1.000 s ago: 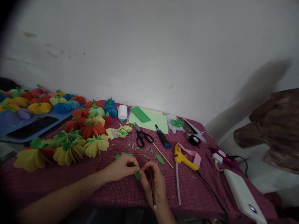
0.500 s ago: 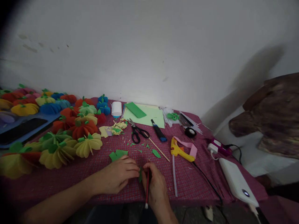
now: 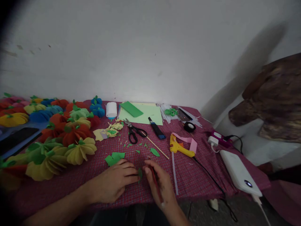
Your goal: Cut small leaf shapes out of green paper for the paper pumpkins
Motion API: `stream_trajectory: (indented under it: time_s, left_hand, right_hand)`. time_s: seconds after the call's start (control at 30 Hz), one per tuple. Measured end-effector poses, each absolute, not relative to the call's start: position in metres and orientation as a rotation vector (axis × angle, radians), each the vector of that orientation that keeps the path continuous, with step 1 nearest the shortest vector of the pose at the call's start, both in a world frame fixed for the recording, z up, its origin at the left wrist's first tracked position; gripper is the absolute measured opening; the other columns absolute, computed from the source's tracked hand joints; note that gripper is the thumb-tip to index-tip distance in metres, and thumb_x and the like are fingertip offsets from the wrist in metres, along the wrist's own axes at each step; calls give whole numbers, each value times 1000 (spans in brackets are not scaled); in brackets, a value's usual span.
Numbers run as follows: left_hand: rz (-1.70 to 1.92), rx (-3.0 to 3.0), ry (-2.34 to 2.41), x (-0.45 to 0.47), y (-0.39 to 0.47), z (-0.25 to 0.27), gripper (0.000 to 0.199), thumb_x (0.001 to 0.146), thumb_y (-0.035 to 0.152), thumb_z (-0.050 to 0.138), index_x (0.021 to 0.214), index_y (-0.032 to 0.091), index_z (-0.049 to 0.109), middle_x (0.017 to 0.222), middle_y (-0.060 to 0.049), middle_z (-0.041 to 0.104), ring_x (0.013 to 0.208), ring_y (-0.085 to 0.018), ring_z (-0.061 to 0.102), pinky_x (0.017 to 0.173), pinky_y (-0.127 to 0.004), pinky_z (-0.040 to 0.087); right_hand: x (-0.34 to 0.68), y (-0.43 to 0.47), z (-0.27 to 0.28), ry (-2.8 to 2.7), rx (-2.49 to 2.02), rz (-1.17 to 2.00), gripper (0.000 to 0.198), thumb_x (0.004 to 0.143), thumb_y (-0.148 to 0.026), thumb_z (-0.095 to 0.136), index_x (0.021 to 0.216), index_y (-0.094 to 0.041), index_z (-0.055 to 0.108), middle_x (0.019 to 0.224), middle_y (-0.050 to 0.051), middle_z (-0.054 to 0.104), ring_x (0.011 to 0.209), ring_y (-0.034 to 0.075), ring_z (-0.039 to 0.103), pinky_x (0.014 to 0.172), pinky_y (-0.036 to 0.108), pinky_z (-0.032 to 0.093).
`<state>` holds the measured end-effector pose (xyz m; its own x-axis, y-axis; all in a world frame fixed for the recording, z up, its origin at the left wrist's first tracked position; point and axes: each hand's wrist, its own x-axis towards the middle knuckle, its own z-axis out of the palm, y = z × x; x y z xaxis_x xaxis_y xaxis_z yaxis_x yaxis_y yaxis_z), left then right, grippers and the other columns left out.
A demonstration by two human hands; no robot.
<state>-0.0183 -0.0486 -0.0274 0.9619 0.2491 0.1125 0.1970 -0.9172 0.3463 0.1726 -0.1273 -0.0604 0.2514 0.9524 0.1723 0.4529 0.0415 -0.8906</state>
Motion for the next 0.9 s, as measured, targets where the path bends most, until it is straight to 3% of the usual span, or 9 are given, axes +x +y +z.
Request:
stream_trajectory:
  time_s: [0.1, 0.2, 0.43, 0.9]
  left_hand:
    - [204, 2765, 328, -17, -48, -27, 44, 77, 13, 52, 119, 24, 52, 119, -5, 59, 112, -23, 47, 101, -41, 26]
    - [200, 2758, 337, -16, -48, -29, 48, 75, 11, 50, 121, 25, 51, 130, -4, 52, 119, -24, 42, 103, -44, 23]
    - [128, 2736, 364, -18, -45, -32, 53, 75, 11, 49, 126, 27, 49, 136, -3, 48, 126, -25, 37, 106, -47, 19]
    - [84, 2755, 361, -20, -46, -39, 61, 71, 9, 49, 129, 26, 45, 136, -8, 47, 131, -26, 30, 107, -50, 21]
  right_hand:
    - [182, -132, -58, -1254, -1567, 771, 36, 88, -43, 47, 110, -20, 64, 77, 5, 71, 58, 17, 60, 54, 26, 49]
    - [188, -133, -60, -1208, -1558, 823, 38, 88, -46, 46, 101, -18, 68, 70, 5, 69, 53, 15, 56, 47, 24, 44]
    - [185, -126, -53, -1328, -1505, 842, 13, 81, -29, 54, 78, -19, 63, 66, 0, 61, 58, 14, 53, 52, 22, 42]
    - [184, -123, -54, -1471, -1566, 818, 13, 81, -23, 52, 78, -22, 65, 68, -2, 64, 63, 15, 59, 58, 23, 46]
